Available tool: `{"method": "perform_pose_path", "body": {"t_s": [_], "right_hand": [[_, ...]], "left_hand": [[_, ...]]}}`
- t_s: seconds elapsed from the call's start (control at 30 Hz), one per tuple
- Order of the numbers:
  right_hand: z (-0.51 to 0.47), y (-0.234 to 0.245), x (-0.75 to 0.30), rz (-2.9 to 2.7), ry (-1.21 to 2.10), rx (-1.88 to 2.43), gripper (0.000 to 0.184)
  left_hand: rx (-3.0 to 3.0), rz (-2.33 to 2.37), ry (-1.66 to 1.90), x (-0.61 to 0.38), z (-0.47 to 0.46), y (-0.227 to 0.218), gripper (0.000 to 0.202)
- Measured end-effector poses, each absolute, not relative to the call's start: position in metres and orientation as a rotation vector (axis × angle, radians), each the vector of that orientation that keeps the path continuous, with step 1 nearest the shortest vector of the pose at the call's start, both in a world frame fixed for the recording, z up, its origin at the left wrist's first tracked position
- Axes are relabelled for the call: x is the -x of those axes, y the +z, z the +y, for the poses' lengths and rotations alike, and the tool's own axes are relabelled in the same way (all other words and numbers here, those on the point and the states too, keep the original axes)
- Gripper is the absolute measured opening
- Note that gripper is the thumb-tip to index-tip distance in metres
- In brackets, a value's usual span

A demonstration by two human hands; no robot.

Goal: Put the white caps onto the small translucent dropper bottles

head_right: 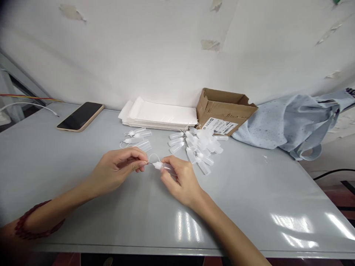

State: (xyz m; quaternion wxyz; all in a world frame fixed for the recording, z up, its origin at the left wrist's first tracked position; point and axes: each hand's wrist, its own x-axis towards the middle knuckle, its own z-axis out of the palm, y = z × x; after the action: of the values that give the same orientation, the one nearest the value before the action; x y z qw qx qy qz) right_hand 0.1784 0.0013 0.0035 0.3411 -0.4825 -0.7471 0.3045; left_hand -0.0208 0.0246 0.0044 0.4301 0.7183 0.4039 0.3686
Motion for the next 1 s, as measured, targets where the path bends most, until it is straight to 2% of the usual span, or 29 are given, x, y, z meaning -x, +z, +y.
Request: {"method": "perform_pose_path", "body": {"t_s": [0.63, 1.0], "right_hand": [[-0.0017, 0.0010, -0.1749, -1.887, 0.841, 1.235, 0.017], [-0.0008, -0.0021, -0.1744, -1.910, 0.797, 1.223, 0.016]], "left_hand": [[-1.915, 0.994, 0.945, 0.0182, 0.0214, 0.0027, 0.013], [-2.184, 0.967, 1.029, 0.0184, 0.0210, -0.0039, 0.011]]}}
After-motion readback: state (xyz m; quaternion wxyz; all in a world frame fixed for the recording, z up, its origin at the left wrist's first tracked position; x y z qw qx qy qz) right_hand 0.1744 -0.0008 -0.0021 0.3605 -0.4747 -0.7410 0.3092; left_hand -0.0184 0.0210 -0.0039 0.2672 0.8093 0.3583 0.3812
